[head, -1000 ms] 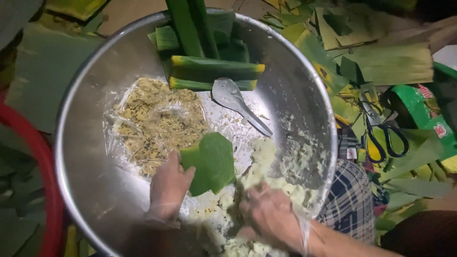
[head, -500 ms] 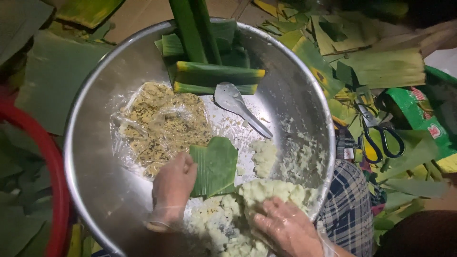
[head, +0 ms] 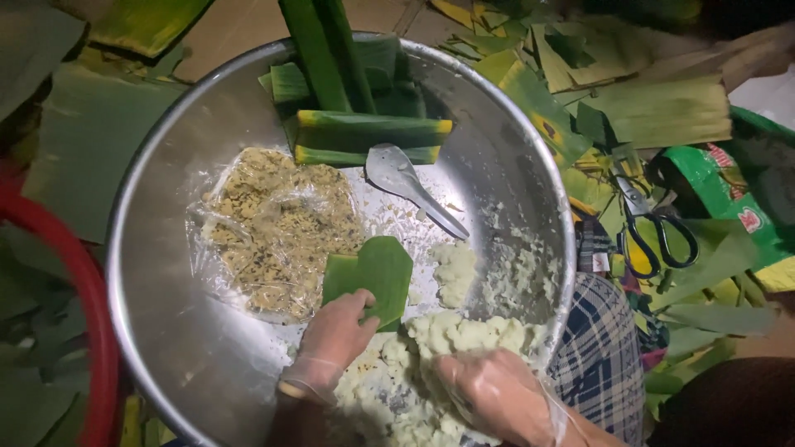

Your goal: Wrapping a dough and filling mixture in banana leaves to prepare traditional food items.

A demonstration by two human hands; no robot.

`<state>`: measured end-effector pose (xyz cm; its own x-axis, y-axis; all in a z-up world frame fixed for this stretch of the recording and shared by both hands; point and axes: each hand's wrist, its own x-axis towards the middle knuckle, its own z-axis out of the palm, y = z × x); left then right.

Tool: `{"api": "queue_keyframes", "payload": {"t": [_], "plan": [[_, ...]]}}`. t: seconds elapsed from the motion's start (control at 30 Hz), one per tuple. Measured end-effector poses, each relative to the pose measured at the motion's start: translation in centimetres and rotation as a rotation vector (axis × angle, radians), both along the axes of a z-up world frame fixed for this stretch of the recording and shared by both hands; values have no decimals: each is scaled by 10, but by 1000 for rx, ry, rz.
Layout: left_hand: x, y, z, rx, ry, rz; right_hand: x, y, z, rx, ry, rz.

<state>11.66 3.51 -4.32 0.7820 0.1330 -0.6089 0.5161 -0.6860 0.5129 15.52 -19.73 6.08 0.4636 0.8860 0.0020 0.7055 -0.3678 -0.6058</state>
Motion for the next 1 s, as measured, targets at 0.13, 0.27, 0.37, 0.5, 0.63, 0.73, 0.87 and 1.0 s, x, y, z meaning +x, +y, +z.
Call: {"api": "queue_keyframes", "payload": {"t": [0.13,0.27,0.37,0.5,0.63,0.73,0.87,1.0], "plan": [[4,2,-1,35,57,-82,-9,-31,-30,-228,-39,91],[7,0,9,29,92,-112,-21,-46,-35,-775,83,333],[10,-3,20,39,133,-65,-18,-52,-39,-316,-106,263],[6,-2,17,19,114,-34,-12,-33,-23,-252,-142,254],[6,1,14,20,135,-77,-6,-10,2,80,126,214],[11,2,35,15,184,-95,1,-2,16,42,306,191],[20,-2,56,-18,273,-84,7,-18,2,61,336,155],[10,-3,31,55,148,-105,18,-34,18,-210,-30,114]]}}
